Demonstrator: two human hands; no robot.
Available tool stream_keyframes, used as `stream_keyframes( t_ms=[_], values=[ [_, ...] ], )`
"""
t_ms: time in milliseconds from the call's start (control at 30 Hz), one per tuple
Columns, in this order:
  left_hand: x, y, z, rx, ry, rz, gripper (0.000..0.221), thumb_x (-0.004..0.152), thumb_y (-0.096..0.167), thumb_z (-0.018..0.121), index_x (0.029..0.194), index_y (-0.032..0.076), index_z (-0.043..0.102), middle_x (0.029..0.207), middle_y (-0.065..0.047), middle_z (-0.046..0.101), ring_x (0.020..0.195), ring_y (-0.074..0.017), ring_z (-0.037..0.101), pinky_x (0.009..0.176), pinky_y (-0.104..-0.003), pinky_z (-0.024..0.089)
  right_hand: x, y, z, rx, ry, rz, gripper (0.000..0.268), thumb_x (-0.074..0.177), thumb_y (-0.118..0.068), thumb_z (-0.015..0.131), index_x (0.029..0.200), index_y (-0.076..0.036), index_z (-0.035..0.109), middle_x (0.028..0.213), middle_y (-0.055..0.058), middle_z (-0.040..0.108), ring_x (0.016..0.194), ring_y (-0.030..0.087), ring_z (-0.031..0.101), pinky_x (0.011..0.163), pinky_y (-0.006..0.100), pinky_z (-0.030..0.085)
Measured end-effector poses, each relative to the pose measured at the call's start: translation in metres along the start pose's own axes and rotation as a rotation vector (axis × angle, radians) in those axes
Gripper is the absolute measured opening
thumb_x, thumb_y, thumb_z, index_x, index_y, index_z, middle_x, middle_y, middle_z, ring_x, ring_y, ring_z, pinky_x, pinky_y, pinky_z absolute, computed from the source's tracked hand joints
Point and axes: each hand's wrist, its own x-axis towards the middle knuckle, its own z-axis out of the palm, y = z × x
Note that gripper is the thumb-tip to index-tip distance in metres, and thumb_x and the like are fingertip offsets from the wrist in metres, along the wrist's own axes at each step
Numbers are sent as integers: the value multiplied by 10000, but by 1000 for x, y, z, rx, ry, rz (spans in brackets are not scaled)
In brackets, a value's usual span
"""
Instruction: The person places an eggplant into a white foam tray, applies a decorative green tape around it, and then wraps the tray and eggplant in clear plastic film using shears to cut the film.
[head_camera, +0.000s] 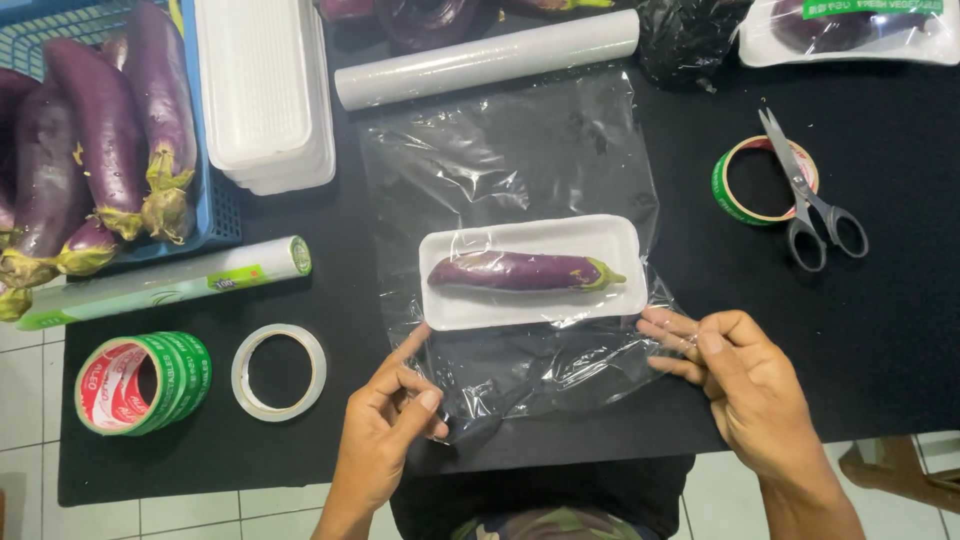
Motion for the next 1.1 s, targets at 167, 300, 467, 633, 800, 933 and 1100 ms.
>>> stream_keyframes(
  t_ms=[167,300,467,633,800,933,1100],
  values=[
    [-1,-2,1,16,-18,-4,161,875,233,706,772,111,688,1579,-246,478,521,-107,717,600,-245,633,8,-4,1,-22,-8,-14,168,1074,-193,438,1003,-67,525,1370,343,680,1291,414,703,914,416,633],
    [-4,8,0,72,45,-83,189,862,248,706,746,100,688,1536,-128,578,579,-141,731,577,-259,634,6,-11,-1,-159,12,-31,188,1065,-248,453,982,-94,519,1412,303,675,1279,385,720,842,380,637],
    [-7,36,-15,103,114,-51,134,896,169,678,796,83,702,1143,-83,748,649,-181,685,545,-271,512,5,-34,-10,-453,149,-120,190,1081,-142,514,1005,9,602,1249,175,651,1039,243,673,886,311,578],
    [-19,56,-20,42,150,18,119,926,124,653,853,48,709,921,-104,770,656,-205,688,542,-274,493,-16,-66,3,-526,251,-115,261,1178,-156,471,1028,35,566,968,168,703,932,222,678,890,313,537],
    [-33,31,-20,-28,143,-142,152,926,127,668,810,29,654,668,-152,734,554,-205,650,481,-298,462,-31,-37,-16,-381,266,-79,233,1171,-122,482,1021,56,502,803,219,616,762,280,615,784,373,525],
    [-38,2,-21,-37,196,-288,130,916,124,703,873,2,692,623,-180,682,542,-258,625,547,-357,545,-37,-11,-18,-464,320,-30,184,1156,-82,515,1026,48,535,752,182,595,694,244,577,672,343,484],
    [-40,-8,-20,92,211,-267,123,909,108,713,896,-7,753,588,-123,665,496,-204,615,524,-312,570,-42,13,-25,-554,307,-39,130,1098,-50,571,1000,33,594,723,144,600,654,184,555,627,300,471]
  ],
)
